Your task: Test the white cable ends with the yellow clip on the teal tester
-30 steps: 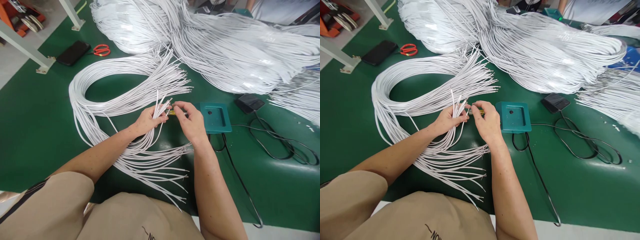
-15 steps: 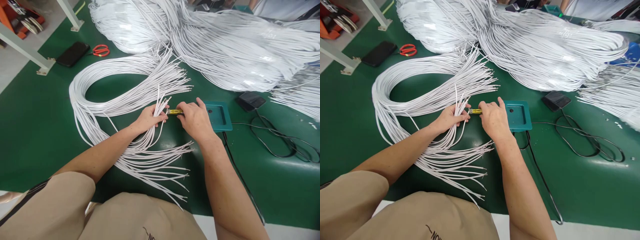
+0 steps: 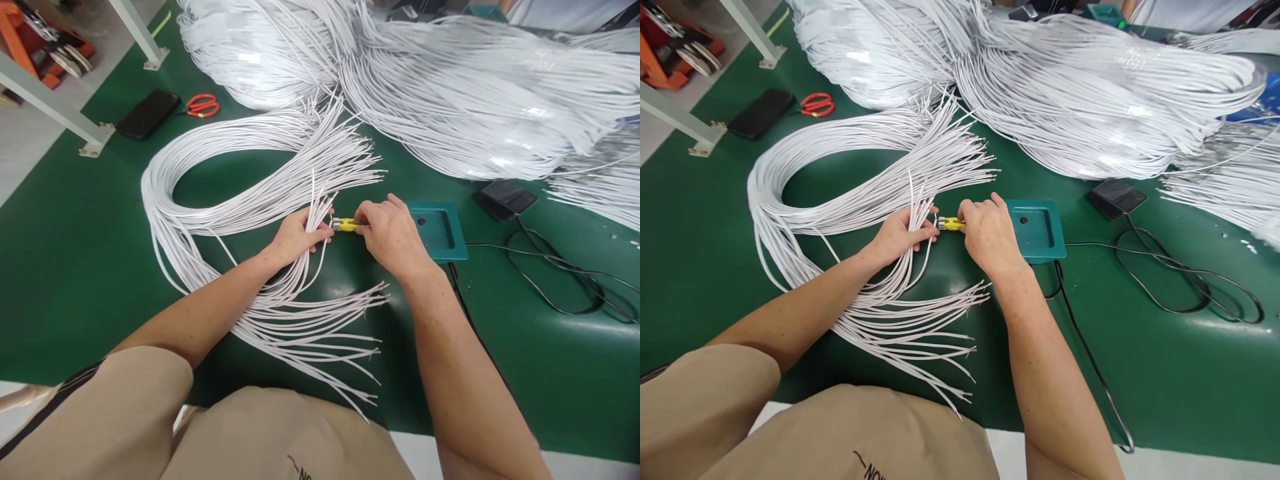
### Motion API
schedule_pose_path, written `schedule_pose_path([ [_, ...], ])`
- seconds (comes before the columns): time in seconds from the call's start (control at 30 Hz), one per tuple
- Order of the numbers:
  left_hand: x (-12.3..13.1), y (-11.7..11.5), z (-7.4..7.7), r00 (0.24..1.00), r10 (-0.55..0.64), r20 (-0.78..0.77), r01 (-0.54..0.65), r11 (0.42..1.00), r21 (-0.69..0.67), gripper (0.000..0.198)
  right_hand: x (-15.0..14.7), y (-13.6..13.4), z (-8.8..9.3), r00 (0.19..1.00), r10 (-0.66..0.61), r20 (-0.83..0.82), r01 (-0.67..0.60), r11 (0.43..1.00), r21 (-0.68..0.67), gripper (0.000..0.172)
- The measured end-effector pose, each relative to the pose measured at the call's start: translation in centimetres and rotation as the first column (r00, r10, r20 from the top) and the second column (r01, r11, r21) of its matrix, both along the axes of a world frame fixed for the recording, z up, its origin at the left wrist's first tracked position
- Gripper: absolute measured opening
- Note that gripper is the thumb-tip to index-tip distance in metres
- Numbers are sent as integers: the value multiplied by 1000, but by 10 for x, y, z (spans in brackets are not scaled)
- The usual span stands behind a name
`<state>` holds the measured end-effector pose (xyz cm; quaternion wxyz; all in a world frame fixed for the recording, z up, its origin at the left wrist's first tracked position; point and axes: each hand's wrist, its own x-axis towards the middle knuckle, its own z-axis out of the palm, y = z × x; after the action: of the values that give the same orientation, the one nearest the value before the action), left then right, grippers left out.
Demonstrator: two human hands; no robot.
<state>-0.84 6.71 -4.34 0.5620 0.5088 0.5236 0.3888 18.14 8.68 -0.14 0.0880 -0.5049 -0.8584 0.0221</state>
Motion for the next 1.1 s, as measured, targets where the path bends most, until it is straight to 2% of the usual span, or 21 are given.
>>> schedule_pose_path([
  [0.23, 3, -2, -1, 988, 9, -154, -6, 1000, 19, 45, 0, 2, -1, 1000, -19, -1, 19, 1000, -4, 19],
  [0.4, 3, -2, -2, 985, 6, -170, -2, 1000, 25, 45, 3, -3, 2, 1000, -29, 8, 28, 999, 15, 13],
  [0.47, 2, -1, -3, 987, 0, -158, 2, 1000, 16, 46, 7, -7, 0, 994, -103, -23, 105, 988, 115, 19],
  [0.53, 2, 0, -4, 990, -6, -144, 6, 1000, -2, 46, 13, -11, -4, 970, -238, -58, 245, 944, 221, 31],
  [0.6, 1, 1, -4, 992, -12, -127, 10, 1000, -17, 45, 19, -12, -10, 940, -334, -73, 341, 901, 268, 38],
  [0.73, -3, 2, -3, 997, -13, -70, 11, 999, -32, 46, 20, -14, -12, 939, -329, -98, 343, 895, 284, 37],
  [0.83, -6, 0, -1, 1000, -5, -5, 5, 1000, -30, 52, 4, -23, -3, 959, -199, -204, 248, 936, 251, 32],
  [0.9, -8, -1, 1, 998, -16, 54, 17, 1000, -15, 47, -13, -34, 2, 966, 10, -259, 35, 985, 169, 27],
  [0.93, -9, -1, 2, 996, -23, 82, 24, 1000, -7, 42, -22, -40, 3, 957, 145, -251, -119, 986, 115, 27],
  [0.97, -10, -2, 3, 994, -26, 107, 26, 1000, 0, 37, -31, -46, 3, 946, 234, -223, -221, 972, 83, 27],
  [1.03, -11, -2, 3, 988, -33, 152, 34, 999, -6, 33, -44, -55, -2, 940, 316, -128, -312, 949, 47, 29],
  [1.1, -13, -1, 3, 980, -39, 197, 51, 997, -53, 34, -51, -62, -8, 952, 301, -47, -302, 953, 1, 30],
])
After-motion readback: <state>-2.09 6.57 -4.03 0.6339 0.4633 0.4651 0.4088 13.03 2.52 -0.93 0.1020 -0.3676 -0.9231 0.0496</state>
